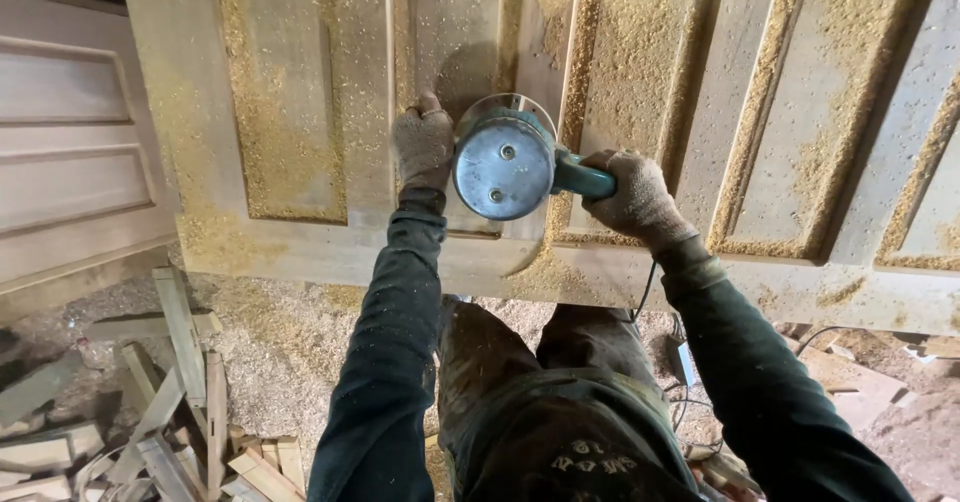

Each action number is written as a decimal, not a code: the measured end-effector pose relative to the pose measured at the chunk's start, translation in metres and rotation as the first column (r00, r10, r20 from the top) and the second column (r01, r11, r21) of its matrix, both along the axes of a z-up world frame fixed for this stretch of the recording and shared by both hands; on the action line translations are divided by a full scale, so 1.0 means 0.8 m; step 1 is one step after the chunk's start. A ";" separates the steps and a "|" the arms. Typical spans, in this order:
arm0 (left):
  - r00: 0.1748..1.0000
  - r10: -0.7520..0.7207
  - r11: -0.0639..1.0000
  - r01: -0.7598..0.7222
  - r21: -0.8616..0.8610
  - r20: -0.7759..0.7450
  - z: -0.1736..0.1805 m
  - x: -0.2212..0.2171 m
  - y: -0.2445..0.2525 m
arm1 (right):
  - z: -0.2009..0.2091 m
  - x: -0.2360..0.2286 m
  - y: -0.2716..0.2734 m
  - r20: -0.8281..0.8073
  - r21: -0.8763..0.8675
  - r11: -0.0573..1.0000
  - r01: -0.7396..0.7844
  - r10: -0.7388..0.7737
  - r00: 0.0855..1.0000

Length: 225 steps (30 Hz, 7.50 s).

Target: Using a handheld router to create decorative profiles on the edges of wooden door panels.

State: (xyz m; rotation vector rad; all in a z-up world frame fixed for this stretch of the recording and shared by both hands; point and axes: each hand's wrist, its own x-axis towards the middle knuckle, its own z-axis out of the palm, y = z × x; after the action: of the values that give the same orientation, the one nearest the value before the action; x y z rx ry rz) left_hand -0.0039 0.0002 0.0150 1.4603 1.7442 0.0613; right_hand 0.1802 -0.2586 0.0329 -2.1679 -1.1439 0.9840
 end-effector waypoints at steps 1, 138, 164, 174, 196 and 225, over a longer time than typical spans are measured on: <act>1.000 0.001 1.000 -0.001 -0.001 0.002 0.010 -0.001 -0.005 | 0.000 -0.002 -0.004 0.002 -0.001 1.000 -0.001 0.001 1.000; 0.538 -0.832 0.555 0.799 0.231 0.136 0.047 -0.142 0.136 | -0.002 -0.476 0.108 0.099 -0.022 0.606 0.795 -0.790 0.605; 0.672 -0.711 0.695 0.716 0.068 0.207 0.004 -0.048 0.252 | 0.017 -0.351 0.201 0.130 -0.044 0.664 0.747 -0.737 0.663; 0.673 -0.711 0.698 0.711 0.083 0.205 -0.003 -0.014 0.290 | 0.024 -0.306 0.238 0.126 -0.024 0.670 0.742 -0.734 0.667; 0.735 -0.656 0.754 0.649 0.103 0.171 0.021 0.073 0.383 | 0.013 -0.189 0.332 0.177 -0.038 0.705 0.708 -0.693 0.699; 0.693 -0.697 0.717 0.674 0.177 0.185 0.000 0.150 0.458 | 0.016 -0.113 0.392 0.225 0.064 0.800 0.597 -0.594 0.772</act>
State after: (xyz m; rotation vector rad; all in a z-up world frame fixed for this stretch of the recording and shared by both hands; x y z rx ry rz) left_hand 0.1158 0.3666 0.0146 2.0072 0.9157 -0.0763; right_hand 0.0902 0.0554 0.0456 -2.4645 -0.4541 0.4534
